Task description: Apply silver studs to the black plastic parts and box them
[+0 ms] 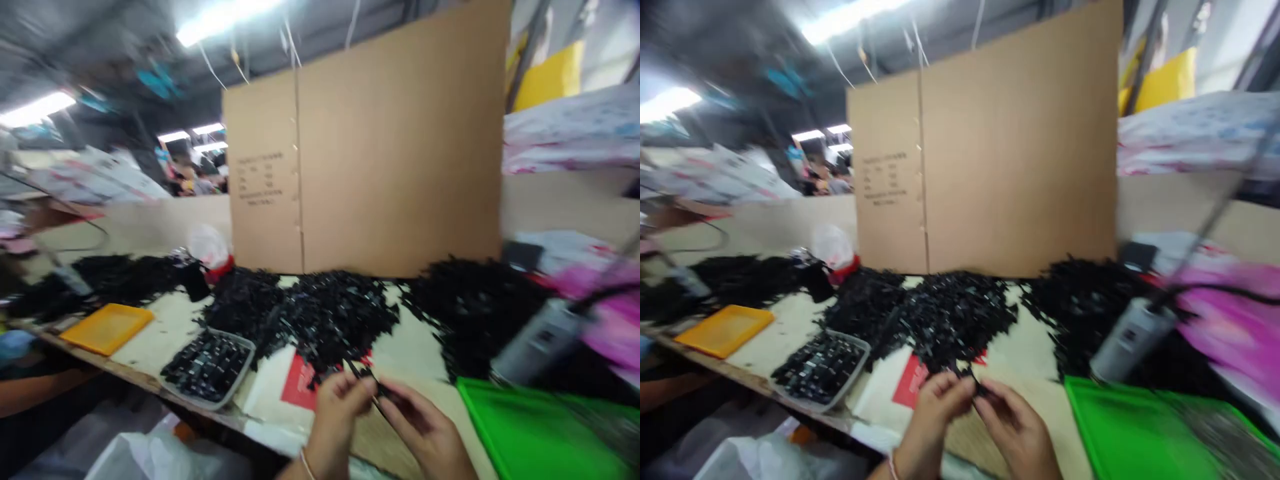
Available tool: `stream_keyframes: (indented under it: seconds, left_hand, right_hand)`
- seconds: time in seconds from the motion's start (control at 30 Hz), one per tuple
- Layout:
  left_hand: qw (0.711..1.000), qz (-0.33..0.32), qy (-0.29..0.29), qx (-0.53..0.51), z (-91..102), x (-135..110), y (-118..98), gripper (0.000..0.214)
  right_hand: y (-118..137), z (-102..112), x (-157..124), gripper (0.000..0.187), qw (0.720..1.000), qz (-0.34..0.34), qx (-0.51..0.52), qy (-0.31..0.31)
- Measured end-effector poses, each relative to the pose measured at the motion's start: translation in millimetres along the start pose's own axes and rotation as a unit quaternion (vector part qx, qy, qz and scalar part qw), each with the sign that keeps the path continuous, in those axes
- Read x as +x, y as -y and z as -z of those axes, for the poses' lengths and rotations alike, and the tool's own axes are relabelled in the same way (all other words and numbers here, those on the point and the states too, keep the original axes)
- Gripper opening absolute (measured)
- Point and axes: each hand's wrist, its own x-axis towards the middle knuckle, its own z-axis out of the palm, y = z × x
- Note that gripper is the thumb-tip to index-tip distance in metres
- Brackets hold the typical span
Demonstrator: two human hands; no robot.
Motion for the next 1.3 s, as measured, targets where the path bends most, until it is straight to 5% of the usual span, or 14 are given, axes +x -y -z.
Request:
stream_keyframes:
  seconds: [0.07, 0.13, 0.2, 0.27, 0.43, 0.57, 0.67, 0.83, 1.3]
  left_hand:
    - [0.998, 0.060, -0.007, 0.005, -0.4, -0.4, -9.0, 0.037]
    - [0.992, 0.119, -0.013, 0.025, 0.1, 4.8, -12.6, 0.031]
    - [0.985, 0.172, -0.005, 0.030, -0.8, 11.7, -10.7, 0.022]
    - [0.975, 0.220, 0.013, 0.042, -5.4, 16.6, -5.8, 0.015]
    - [0.954, 0.272, 0.102, 0.079, -34.9, 21.5, 8.9, 0.007]
    - [0.945, 0.280, 0.135, 0.106, -60.5, 30.2, 25.8, 0.008]
    - [0.938, 0.292, 0.136, 0.130, -69.7, 36.6, 40.1, 0.009]
    - [0.936, 0.286, 0.134, 0.155, -68.9, 40.1, 53.3, 0.009]
    - [0.928, 0.291, 0.145, 0.182, -66.8, 41.1, 52.5, 0.019]
  right_hand:
    - [12.3, 19.5, -1.4, 0.039, 0.984, 0.109, -0.137, -0.038]
    - [17.3, 44.9, 3.5, 0.050, 0.930, 0.204, -0.222, -0.208]
    - [15.0, 73.0, 12.5, 0.062, 0.875, 0.226, -0.242, -0.354]
    - [9.9, 96.5, 22.9, 0.069, 0.862, 0.205, -0.222, -0.407]
    - [11.5, 112.7, 46.3, 0.067, 0.965, 0.105, -0.057, -0.233]
    - [28.1, 118.1, 53.3, 0.048, 0.985, 0.094, 0.010, -0.143]
    - [30.2, 133.9, 54.3, 0.030, 0.981, 0.093, 0.009, -0.169]
    - [4.4, 156.8, 49.2, 0.034, 0.956, 0.054, 0.037, -0.284]
    - [-20.4, 183.3, 51.5, 0.032, 0.942, 0.055, 0.102, -0.315]
